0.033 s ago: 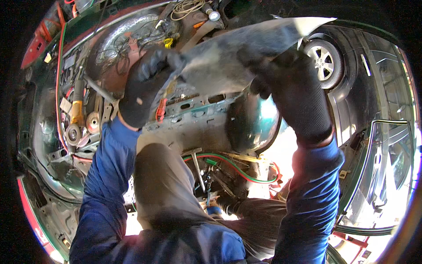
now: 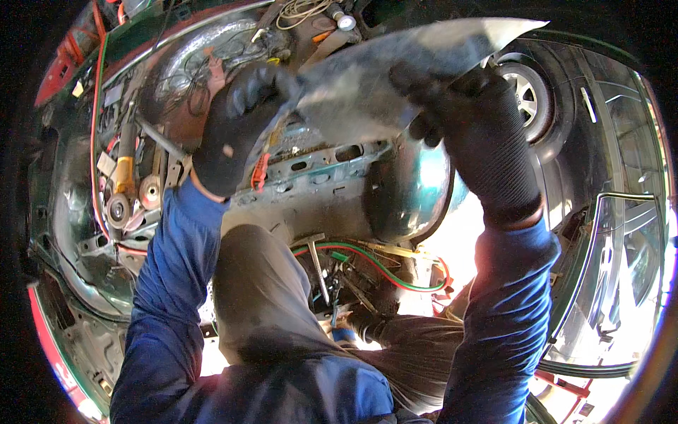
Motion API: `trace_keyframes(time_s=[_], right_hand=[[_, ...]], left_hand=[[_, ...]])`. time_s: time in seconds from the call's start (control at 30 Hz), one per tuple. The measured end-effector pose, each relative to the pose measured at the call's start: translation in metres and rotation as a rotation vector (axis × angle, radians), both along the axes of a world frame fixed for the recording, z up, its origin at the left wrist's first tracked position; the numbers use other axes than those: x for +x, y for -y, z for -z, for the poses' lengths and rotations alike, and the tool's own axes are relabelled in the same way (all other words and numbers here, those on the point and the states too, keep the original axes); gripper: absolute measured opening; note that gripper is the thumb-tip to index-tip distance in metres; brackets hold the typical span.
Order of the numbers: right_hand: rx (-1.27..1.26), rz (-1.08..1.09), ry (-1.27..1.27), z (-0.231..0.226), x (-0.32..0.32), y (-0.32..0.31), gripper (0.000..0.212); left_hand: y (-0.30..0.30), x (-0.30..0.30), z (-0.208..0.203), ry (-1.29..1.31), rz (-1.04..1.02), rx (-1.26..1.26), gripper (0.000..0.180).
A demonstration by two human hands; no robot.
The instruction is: The person uses a welding torch and filler wire to weld a section of the car's undercarriage frame. They repeatedly apply heat and wire to the same area, then use a hammer to tap the weld.
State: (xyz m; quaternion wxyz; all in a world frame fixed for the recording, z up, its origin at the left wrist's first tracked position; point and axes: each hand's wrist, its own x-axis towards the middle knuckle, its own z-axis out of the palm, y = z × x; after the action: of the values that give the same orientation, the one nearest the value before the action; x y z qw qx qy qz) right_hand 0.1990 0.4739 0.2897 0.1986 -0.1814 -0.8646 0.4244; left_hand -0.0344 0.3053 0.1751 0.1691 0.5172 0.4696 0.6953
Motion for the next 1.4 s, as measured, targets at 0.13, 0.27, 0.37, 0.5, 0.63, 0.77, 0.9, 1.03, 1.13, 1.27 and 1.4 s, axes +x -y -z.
trace_keyframes(time_s=[0.13, 0.27, 0.37, 0.5, 0.63, 0.77, 0.9, 1.03, 1.13, 1.27, 1.4], right_hand=[[0.33, 0.15, 0.028, -0.03, -0.011, -0.006, 0.023], [0.29, 0.093, 0.182, -0.015, -0.027, -0.042, 0.025], [0.199, -0.044, 0.193, 0.076, -0.077, -0.07, 0.03], [0.895, -0.146, 0.502, 0.144, -0.107, -0.118, 0.037], [0.819, 0.073, 0.631, 0.178, -0.082, -0.152, 0.03], [1.111, -0.077, 0.448, 0.227, -0.114, -0.161, 0.016], [1.426, -0.275, 0.426, 0.228, -0.128, -0.147, 0.017], [1.189, -0.069, 0.525, 0.246, -0.118, -0.182, 0.019], [1.318, -0.14, 0.57, 0.243, -0.123, -0.176, 0.02], [1.309, -0.134, 0.534, 0.241, -0.126, -0.175, 0.025], [1.412, -0.151, 0.532, 0.25, -0.124, -0.191, 0.027]], left_hand=[[-0.018, 0.022, -0.032, -0.395, -0.499, 0.286, 0.014], [-0.023, 0.126, -0.01, -0.295, -0.196, 0.186, 0.02], [0.003, 0.192, 0.073, -0.665, 0.647, -0.78, 0.03], [-0.003, 0.221, 0.079, -0.99, 0.764, -0.67, 0.038], [-0.052, 0.27, 0.058, -0.776, 0.889, -0.711, 0.04], [-0.05, 0.233, 0.051, -0.649, 0.848, -0.754, 0.06], [-0.054, 0.221, 0.051, -0.681, 0.885, -0.808, 0.064], [-0.061, 0.224, 0.052, -0.7, 0.912, -0.807, 0.061], [-0.061, 0.222, 0.056, -0.71, 0.874, -0.781, 0.059], [-0.06, 0.224, 0.059, -0.628, 0.865, -0.82, 0.047], [-0.055, 0.235, 0.068, -0.696, 0.851, -0.765, 0.035]])
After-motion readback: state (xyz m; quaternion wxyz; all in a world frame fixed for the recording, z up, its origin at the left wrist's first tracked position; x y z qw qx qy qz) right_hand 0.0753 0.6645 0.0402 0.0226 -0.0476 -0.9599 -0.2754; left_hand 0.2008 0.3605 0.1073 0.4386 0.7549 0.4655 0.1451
